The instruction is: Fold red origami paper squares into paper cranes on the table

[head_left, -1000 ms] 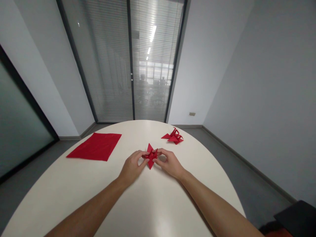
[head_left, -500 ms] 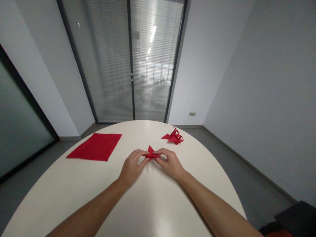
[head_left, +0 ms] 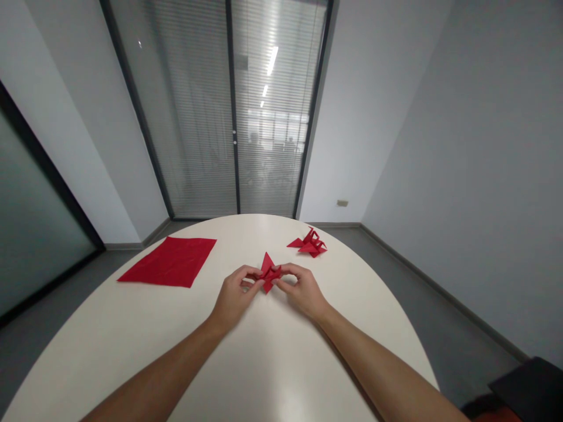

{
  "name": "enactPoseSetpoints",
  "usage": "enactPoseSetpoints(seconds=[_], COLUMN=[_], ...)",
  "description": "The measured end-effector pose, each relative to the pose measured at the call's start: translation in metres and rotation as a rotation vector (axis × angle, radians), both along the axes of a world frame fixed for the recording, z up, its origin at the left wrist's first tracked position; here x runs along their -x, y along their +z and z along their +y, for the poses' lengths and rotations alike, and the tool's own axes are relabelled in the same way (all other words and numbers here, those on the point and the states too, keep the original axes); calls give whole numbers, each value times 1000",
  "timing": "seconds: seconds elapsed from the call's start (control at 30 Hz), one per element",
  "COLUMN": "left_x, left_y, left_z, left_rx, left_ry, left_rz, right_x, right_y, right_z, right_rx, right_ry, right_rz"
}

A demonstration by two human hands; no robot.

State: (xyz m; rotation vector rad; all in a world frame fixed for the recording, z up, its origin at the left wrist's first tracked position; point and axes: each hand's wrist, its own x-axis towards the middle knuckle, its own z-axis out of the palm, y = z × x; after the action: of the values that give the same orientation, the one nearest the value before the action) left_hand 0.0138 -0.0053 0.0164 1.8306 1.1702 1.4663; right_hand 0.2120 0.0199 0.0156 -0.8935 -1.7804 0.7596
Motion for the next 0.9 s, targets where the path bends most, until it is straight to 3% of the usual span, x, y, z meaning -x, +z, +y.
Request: enactPoseSetpoints(seconds=[0.43, 0.63, 0.9], left_x=[0, 0, -1], left_y=[-1, -3, 4], left_z=[0, 1, 0], left_rx=[65, 129, 127], left_ry=[-23, -65, 34], left_rz=[-28, -54, -67], right_x=[2, 1, 2], right_y=[3, 4, 0], right_z=[0, 1, 1], right_rx=[103, 120, 147], right_ry=[-59, -17, 44], right_rz=[8, 5, 61])
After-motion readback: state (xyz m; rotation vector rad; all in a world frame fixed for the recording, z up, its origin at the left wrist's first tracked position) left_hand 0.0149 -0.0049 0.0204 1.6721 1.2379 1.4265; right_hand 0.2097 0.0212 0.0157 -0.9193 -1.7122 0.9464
